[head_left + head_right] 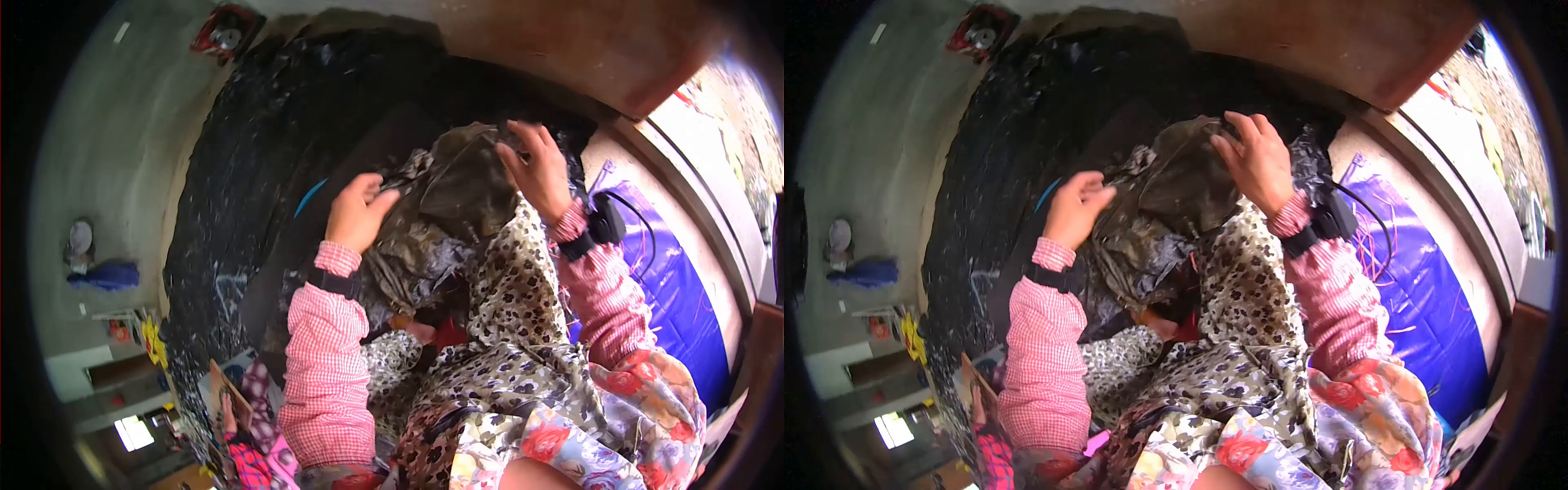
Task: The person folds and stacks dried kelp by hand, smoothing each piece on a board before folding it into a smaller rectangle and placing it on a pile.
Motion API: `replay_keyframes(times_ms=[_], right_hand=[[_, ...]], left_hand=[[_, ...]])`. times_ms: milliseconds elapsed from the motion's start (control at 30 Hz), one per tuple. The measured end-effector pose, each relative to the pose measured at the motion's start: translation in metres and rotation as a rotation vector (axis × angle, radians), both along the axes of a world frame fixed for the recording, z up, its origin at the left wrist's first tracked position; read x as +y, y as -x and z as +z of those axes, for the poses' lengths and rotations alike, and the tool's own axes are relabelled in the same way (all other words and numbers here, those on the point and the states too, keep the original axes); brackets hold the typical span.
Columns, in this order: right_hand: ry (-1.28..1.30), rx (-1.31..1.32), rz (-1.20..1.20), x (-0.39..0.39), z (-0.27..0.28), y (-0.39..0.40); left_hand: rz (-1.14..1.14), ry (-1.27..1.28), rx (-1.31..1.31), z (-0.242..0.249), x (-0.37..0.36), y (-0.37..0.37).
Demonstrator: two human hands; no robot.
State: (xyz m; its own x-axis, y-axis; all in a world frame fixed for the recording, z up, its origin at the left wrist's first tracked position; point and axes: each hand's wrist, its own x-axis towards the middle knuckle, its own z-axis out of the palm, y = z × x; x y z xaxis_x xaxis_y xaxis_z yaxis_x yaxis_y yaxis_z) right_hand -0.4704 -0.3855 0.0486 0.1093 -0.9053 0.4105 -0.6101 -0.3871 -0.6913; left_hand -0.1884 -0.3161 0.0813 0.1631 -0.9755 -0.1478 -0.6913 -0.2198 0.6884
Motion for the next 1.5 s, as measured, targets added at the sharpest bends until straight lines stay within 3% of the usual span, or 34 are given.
replay_keyframes(times_ms=[33, 100, 167, 200, 267, 367, 400, 433, 467, 500, 567, 633, 700, 800, 833, 900, 967, 1033, 1133, 1333, 1367, 1400, 1433, 1467, 1500], right_hand=[[0.024, -0.046, 0.081, 0.01, 0.0, -0.001], [-0.045, -0.15, 0.232, 0.036, 0.008, -0.014], [-0.157, -0.158, 0.473, 0.058, -0.001, -0.024], [-0.443, -0.295, 0.546, 0.073, 0.002, -0.033], [-0.985, -0.438, 0.704, 0.094, -0.008, -0.044], [-1.237, -0.924, 0.809, 0.108, -0.01, -0.055], [-1.282, -1.109, 0.777, 0.105, 0.0, -0.052], [-1.244, -0.967, 0.754, 0.091, 0.001, -0.039], [-1.187, -0.873, 0.662, 0.08, 0.023, -0.029], [-1.068, -0.841, 0.74, 0.056, 0.02, -0.008], [-0.94, -0.845, 0.545, 0.014, 0.025, 0.032], [-1.044, -0.966, 0.541, -0.038, 0.027, 0.086], [-0.905, -0.837, 0.396, -0.084, 0.027, 0.123], [-0.597, -0.428, 0.146, -0.143, 0.014, 0.166], [-0.584, -0.424, 0.14, -0.147, 0.007, 0.165], [-0.044, 0.002, 0.006, -0.147, -0.006, 0.16], [0.047, 0.077, 0.056, -0.132, -0.02, 0.149], [0.035, 0.221, 0.194, -0.088, -0.003, 0.117], [-0.247, 0.003, 0.344, -0.024, -0.009, 0.08], [-0.757, -0.157, 0.826, 0.082, 0.011, -0.002], [-0.703, -0.324, 0.939, 0.098, 0.004, -0.02], [-0.813, -0.502, 0.998, 0.115, -0.002, -0.038], [-0.75, -0.466, 1.06, 0.126, 0.002, -0.053], [-1.218, -0.66, 1.217, 0.134, 0.023, -0.061], [-1.008, -0.854, 1.245, 0.146, 0.034, -0.072]], left_hand=[[-0.014, -0.098, -0.062, -0.005, 0.019, -0.005], [-0.102, -0.038, -0.484, -0.018, 0.057, -0.002], [-0.039, -0.07, -0.448, -0.032, 0.078, -0.004], [0.039, -0.057, -0.399, -0.026, 0.079, 0.001], [0.131, -0.11, 0.032, -0.009, 0.082, 0.021], [-0.063, -0.028, 0.592, 0.016, 0.106, 0.074], [-0.118, 0.124, 0.432, 0.021, 0.113, 0.078], [-0.171, 0.267, 0.268, 0.023, 0.118, 0.079], [-0.155, 0.18, 0.377, 0.023, 0.124, 0.07], [-0.003, 0.054, 0.418, 0.022, 0.13, 0.061], [0.15, 0.126, 0.28, 0.001, 0.145, 0.032], [0.296, 0.068, 0.186, -0.016, 0.153, 0.002], [0.327, 0.12, 0.021, -0.027, 0.146, -0.021], [0.308, 0.234, -0.279, -0.038, 0.108, -0.049], [0.306, 0.29, -0.384, -0.05, 0.094, -0.057], [0.335, 0.25, -0.519, -0.064, 0.069, -0.053], [0.357, 0.206, -0.656, -0.075, 0.055, -0.053], [0.226, 0.022, -0.626, -0.081, 0.051, -0.067], [0.252, 0.188, -0.397, -0.057, 0.064, -0.084], [0.368, 0.478, -0.089, 0.059, 0.138, -0.083], [0.368, 0.513, -0.029, 0.078, 0.148, -0.072], [0.367, 0.541, 0.025, 0.093, 0.155, -0.06], [0.384, 0.51, -0.052, 0.105, 0.163, -0.048], [0.358, 0.531, -0.062, 0.109, 0.167, -0.035], [0.339, 0.55, -0.074, 0.111, 0.17, -0.02]])
